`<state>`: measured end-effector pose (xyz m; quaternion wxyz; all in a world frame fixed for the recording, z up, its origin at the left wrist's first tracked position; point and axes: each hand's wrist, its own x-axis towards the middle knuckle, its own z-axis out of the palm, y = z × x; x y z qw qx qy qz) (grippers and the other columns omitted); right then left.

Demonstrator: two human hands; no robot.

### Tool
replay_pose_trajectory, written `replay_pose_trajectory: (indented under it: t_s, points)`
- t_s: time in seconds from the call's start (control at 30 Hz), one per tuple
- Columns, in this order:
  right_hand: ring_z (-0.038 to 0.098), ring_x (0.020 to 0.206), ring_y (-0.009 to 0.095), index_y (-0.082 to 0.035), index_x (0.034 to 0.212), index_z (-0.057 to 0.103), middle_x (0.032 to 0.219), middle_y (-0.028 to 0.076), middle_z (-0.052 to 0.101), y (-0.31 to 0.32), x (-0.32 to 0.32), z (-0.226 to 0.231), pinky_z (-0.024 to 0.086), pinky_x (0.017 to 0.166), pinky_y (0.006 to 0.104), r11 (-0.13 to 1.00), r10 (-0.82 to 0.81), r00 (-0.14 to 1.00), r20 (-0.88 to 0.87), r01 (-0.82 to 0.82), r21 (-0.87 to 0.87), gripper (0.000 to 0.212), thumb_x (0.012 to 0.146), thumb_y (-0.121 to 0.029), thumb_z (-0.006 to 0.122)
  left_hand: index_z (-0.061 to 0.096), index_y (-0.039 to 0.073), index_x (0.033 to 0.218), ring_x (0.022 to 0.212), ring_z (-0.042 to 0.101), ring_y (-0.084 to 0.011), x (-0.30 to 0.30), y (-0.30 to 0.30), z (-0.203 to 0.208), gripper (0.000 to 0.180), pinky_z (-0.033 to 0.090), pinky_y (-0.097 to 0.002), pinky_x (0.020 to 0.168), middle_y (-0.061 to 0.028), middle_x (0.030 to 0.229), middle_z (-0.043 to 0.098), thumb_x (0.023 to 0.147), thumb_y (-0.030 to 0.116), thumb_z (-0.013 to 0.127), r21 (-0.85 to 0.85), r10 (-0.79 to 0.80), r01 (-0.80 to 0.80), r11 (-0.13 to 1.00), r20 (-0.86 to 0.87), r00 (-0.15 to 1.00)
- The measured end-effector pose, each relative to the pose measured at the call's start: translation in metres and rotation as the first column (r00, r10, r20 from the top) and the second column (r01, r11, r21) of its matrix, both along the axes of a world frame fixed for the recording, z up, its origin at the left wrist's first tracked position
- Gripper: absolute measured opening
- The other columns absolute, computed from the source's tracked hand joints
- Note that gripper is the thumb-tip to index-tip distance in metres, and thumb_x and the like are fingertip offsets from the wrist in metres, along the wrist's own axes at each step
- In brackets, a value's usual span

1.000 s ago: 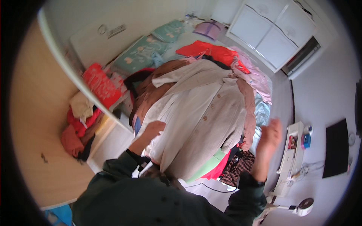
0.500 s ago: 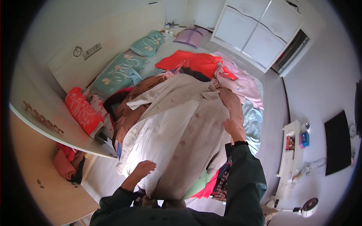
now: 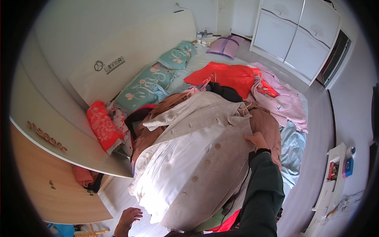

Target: The recorder takes clothes out of a closet and folds them on a bed.

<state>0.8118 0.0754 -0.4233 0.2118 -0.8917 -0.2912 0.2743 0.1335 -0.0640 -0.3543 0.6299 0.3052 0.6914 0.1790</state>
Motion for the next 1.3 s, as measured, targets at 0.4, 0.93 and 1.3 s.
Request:
replay_pose_trajectory:
  t_s: [0.4, 0.93, 1.3]
  points:
    - [0.049, 0.050, 0.012, 0.001, 0.074, 0.062, 0.059, 0.001, 0.054, -0.031, -0.083, 0.099, 0.037, 0.046, 0.0270, 0.933, 0.347, 0.784, -0.515, -0.234, 0.272, 0.013, 0.065, -0.008, 0.060, 0.058, -0.002, 0.097, 0.077, 0.059, -0.0140, 0.091, 0.085, 0.004, 0.024, 0.046, -0.0256, 0.063, -0.0065, 0.084, 0.062, 0.079, 0.014, 0.061, 0.644, -0.385, 0.378, 0.665, -0.138, 0.912]
    - [0.052, 0.072, 0.007, 0.002, 0.088, 0.063, 0.074, 0.000, 0.061, -0.252, -0.188, 0.377, 0.042, 0.064, 0.0236, 0.693, 0.720, 0.683, -0.120, -0.698, 0.180, 0.025, 0.064, -0.003, 0.061, 0.059, 0.006, 0.094, 0.087, 0.060, -0.0250, 0.199, 0.196, 0.196, 0.037, 0.045, -0.0334, 0.077, -0.0111, 0.093, 0.062, 0.059, -0.006, 0.059, 0.938, -0.193, 0.143, -0.315, -0.211, 0.958]
    - [0.055, 0.073, 0.009, 0.003, 0.082, 0.065, 0.075, 0.003, 0.063, -0.273, -0.168, 0.297, 0.043, 0.066, 0.0231, 0.729, 0.563, 0.811, -0.157, -0.398, 0.557, 0.023, 0.060, 0.000, 0.068, 0.025, -0.002, 0.134, 0.122, 0.038, -0.0304, 0.145, 0.152, 0.257, 0.078, 0.031, -0.0390, 0.100, -0.0196, 0.136, 0.032, 0.079, 0.041, 0.060, 0.817, -0.879, 0.333, 0.470, 0.467, 0.094]
